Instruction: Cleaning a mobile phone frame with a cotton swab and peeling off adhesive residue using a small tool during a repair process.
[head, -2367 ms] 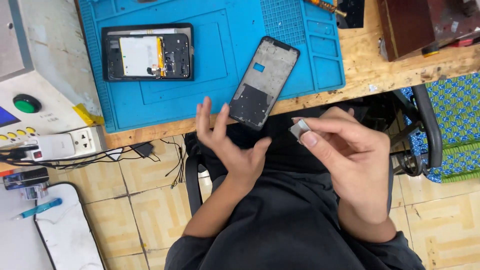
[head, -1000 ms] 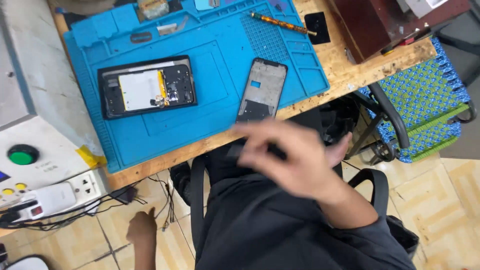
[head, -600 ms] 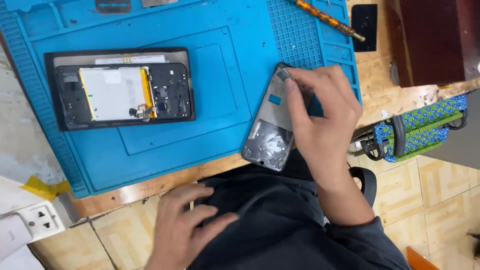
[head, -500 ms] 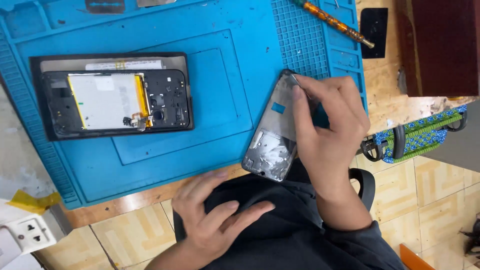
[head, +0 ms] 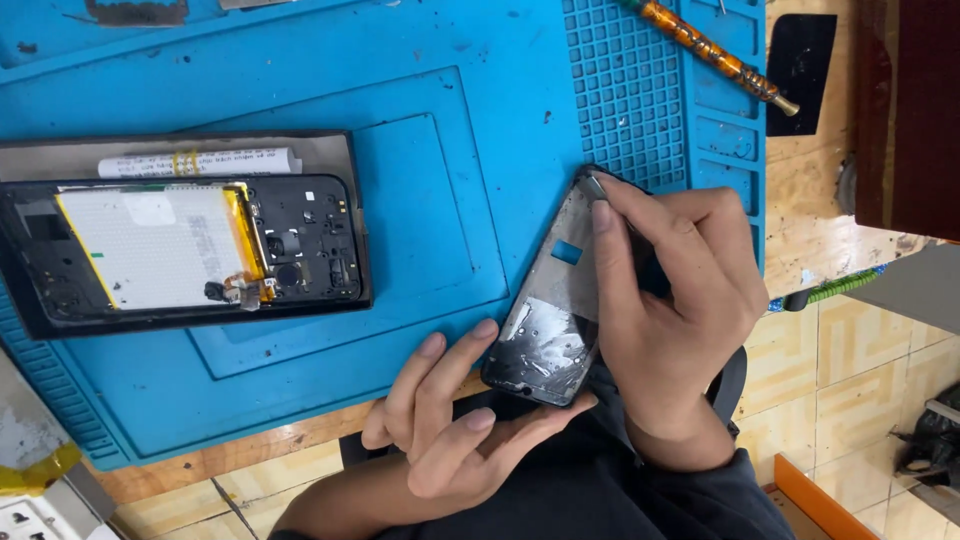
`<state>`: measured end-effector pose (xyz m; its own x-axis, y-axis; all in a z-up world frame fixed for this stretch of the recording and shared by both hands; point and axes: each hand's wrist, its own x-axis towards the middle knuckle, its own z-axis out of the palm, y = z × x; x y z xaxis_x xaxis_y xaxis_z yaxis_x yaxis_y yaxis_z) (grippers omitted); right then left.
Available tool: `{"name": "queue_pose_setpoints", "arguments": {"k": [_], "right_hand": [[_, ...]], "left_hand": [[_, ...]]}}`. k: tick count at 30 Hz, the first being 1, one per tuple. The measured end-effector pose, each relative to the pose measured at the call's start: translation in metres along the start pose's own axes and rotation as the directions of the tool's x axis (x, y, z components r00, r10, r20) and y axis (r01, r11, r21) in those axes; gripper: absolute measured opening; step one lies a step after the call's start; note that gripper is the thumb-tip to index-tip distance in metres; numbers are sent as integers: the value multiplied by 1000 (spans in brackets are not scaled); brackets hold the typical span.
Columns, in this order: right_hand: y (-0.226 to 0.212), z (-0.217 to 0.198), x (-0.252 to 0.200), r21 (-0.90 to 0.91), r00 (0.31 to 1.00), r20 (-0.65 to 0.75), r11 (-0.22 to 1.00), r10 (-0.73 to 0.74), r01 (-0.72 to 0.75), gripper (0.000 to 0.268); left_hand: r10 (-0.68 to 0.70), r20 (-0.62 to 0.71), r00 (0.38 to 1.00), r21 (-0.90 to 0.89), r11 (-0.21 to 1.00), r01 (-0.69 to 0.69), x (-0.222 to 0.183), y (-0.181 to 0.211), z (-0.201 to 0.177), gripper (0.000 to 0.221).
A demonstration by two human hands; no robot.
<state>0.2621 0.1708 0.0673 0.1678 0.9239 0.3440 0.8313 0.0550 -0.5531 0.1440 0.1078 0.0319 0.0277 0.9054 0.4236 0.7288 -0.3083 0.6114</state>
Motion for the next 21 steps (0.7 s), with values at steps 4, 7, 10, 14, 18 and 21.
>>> {"name": "queue_pose_setpoints", "arguments": {"k": [4, 7, 10, 14, 18, 21], "right_hand": [[-1, 1, 1, -11, 1000, 11, 1000, -1, 1, 10], [-1, 1, 0, -1, 1000, 13, 1000, 20, -20, 11], [-1, 1, 1, -4, 1000, 18, 1000, 20, -19, 11], [-1, 1, 1, -5, 1000, 21, 1000, 7, -7, 10], [-2, 0, 1, -4, 999, 35, 1000, -17, 17, 10], [-1, -1, -1, 4, 997, 56, 998, -60, 60, 11]], "left_hand": [[-3, 4, 1000, -26, 1000, 3, -3, -3, -1, 78], [12, 50, 999, -48, 999, -10, -2, -3, -3, 79], [12, 28, 1000, -47, 999, -11, -1, -4, -2, 77], [32, 37, 999, -56, 998, -30, 0, -5, -3, 77], [41, 26, 999, -106, 994, -39, -1, -7, -2, 76], [15, 19, 1000, -121, 993, -13, -1, -5, -2, 76]]}}
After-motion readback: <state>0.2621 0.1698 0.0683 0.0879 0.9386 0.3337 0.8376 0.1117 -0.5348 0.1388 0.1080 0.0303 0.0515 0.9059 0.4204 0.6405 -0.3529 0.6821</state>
